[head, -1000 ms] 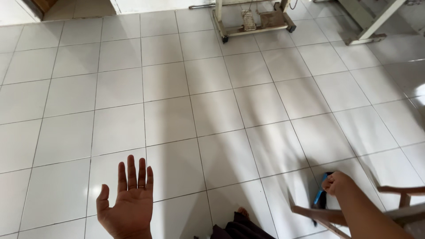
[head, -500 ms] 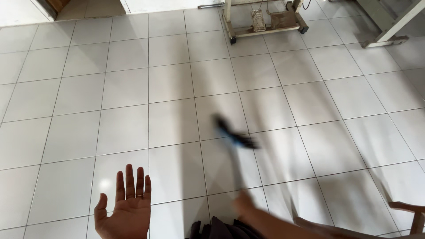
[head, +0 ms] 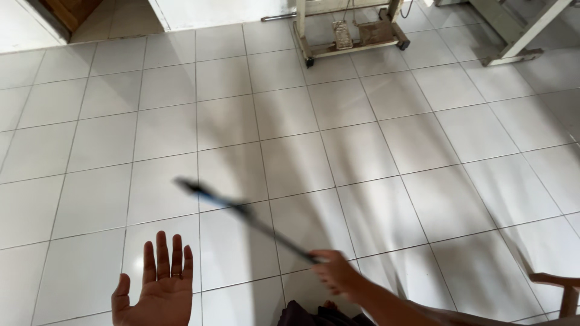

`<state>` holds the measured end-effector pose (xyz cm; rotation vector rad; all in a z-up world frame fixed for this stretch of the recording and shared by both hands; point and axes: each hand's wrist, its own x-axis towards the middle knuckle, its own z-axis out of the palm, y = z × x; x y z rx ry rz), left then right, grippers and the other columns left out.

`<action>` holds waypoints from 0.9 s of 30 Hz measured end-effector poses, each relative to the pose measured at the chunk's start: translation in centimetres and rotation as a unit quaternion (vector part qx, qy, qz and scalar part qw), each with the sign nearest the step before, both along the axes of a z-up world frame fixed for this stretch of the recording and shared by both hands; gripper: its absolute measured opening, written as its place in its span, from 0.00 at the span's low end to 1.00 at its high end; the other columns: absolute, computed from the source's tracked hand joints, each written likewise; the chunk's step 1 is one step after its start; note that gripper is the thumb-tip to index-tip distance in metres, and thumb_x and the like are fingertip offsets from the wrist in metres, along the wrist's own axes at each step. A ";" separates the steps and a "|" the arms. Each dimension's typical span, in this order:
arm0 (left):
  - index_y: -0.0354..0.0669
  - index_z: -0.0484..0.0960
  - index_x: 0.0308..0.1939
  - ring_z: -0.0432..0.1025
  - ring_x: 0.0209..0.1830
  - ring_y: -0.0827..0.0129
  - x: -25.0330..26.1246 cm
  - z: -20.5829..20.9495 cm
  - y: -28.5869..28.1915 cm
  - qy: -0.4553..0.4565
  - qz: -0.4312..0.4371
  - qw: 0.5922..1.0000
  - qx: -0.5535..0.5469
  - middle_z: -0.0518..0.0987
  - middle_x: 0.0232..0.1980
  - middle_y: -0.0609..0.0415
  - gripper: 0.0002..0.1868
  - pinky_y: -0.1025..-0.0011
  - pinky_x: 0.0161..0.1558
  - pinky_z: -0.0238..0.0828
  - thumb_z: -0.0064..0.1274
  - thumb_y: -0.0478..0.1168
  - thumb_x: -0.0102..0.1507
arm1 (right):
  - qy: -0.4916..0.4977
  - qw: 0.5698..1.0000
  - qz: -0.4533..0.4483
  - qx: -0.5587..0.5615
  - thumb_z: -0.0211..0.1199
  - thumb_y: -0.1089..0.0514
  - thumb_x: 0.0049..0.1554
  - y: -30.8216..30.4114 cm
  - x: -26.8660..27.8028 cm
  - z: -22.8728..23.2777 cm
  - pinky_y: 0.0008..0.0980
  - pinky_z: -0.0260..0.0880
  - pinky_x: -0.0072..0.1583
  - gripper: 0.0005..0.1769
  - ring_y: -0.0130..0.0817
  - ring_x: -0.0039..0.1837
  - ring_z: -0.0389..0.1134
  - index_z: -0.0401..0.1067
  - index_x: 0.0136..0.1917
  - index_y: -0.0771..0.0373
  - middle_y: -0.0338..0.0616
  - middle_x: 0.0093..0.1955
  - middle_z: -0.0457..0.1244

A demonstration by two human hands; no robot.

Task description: The person sweeps a white tiled floor with a long-handled broom, moving systematically across the room and along the walls. The person uses the broom to gather debris into a pile near the doorway.

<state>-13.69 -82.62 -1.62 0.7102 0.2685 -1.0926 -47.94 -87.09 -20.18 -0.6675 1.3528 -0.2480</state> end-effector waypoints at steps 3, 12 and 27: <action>0.43 0.59 0.78 0.58 0.77 0.49 -1.0 0.1 -1.0 0.006 -0.004 1.000 -0.017 0.65 0.76 0.46 0.44 0.48 0.76 0.57 0.47 0.53 0.59 | 0.127 0.978 -0.007 -0.168 0.61 0.57 0.58 0.0 -7.6 -4.1 0.30 0.58 0.28 0.28 0.27 0.26 0.55 0.70 0.72 0.46 0.42 0.37 0.69; 0.39 0.55 0.79 0.58 0.81 0.47 -4.7 0.6 -3.3 -0.017 -0.044 0.997 -0.062 0.64 0.80 0.44 0.45 0.48 0.76 0.55 0.48 0.53 0.60 | 0.223 0.914 -0.333 -0.065 0.61 0.62 0.58 -4.9 -26.0 -10.1 0.39 0.51 0.25 0.10 0.35 0.25 0.54 0.69 0.49 0.73 0.48 0.29 0.57; 0.45 0.59 0.78 0.59 0.77 0.52 -5.6 0.5 -2.5 -0.022 0.012 1.000 0.018 0.66 0.76 0.49 0.42 0.48 0.76 0.57 0.44 0.54 0.61 | 0.236 0.966 -0.102 0.013 0.60 0.54 0.61 -11.8 -18.5 -16.9 0.41 0.61 0.31 0.10 0.37 0.32 0.57 0.70 0.54 0.60 0.45 0.36 0.60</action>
